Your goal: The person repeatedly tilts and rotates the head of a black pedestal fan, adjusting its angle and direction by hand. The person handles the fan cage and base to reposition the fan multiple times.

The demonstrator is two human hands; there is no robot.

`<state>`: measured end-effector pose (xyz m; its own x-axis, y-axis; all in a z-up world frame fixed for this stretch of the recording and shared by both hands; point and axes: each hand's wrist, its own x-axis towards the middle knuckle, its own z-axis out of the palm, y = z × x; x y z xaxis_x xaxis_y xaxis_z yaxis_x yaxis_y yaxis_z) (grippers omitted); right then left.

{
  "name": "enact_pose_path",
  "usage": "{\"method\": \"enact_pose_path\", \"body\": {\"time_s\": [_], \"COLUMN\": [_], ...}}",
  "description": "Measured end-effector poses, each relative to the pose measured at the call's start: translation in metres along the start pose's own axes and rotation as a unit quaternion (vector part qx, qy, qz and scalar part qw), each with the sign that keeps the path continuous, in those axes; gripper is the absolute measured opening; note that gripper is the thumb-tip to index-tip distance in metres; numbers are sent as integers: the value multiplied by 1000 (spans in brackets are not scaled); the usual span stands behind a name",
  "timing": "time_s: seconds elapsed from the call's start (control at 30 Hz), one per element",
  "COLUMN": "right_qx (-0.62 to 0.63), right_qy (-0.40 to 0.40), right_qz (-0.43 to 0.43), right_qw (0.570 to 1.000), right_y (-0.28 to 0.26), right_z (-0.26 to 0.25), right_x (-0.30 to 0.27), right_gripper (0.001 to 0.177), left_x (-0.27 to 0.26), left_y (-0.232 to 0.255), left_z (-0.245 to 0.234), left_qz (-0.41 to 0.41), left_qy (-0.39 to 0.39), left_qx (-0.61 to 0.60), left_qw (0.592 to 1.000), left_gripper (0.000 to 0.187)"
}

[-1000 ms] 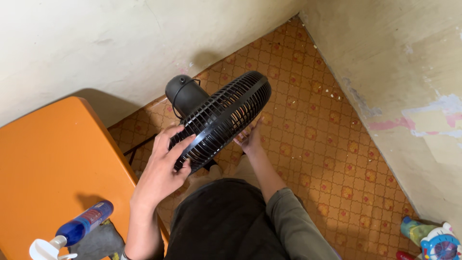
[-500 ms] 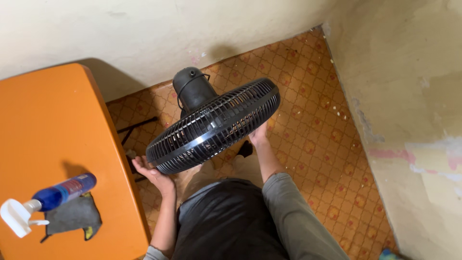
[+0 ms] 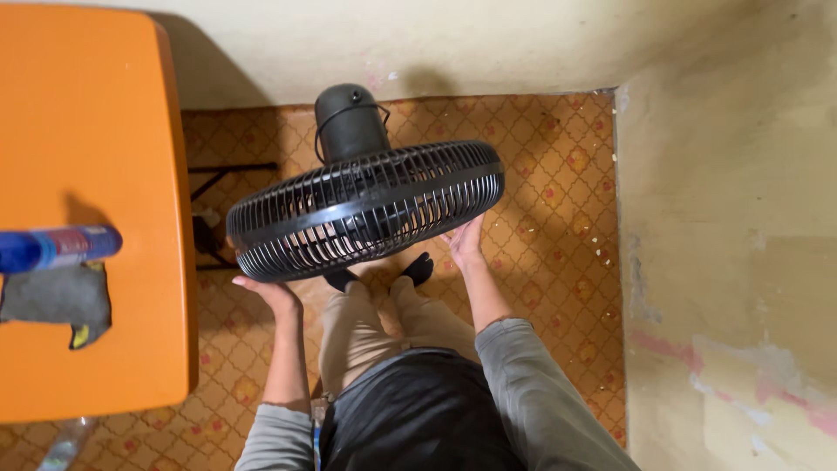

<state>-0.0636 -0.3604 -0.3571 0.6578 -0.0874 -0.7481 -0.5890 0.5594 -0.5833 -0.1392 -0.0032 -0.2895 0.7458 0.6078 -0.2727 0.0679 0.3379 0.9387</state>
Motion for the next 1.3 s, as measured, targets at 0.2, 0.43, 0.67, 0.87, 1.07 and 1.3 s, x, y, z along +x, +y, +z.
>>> {"method": "enact_pose_path", "body": {"time_s": [0.2, 0.43, 0.67, 0.87, 1.07, 1.3], "right_qx": [-53, -38, 28, 60, -20, -38], "right_qy": [-48, -78, -177, -161, -105, -104], "right_qz": [-3, -47, -56, -86, -109, -139], "right_qw": [997, 995, 982, 981, 988, 984], "right_y": [-14, -37, -51, -38, -24, -39], "right_z": [-9, -25, -12, -31, -49, -59], "right_x": [-10, -7, -15, 12, 32, 31], "right_gripper": [100, 81, 57, 52, 52, 58], "left_x": [-7, 12, 12, 14, -13, -10], "left_y": [8, -38, -45, 5, 36, 40], "left_z": [-3, -44, -55, -63, -19, -11], "left_qz": [0, -72, -19, 152, 309, 262], "left_qy": [9, -33, 0, -64, -76, -104], "left_qx": [-79, -229, -81, 26, 149, 155], "left_qw": [997, 970, 997, 986, 936, 947], "left_gripper": [89, 83, 43, 35, 58, 55]}}
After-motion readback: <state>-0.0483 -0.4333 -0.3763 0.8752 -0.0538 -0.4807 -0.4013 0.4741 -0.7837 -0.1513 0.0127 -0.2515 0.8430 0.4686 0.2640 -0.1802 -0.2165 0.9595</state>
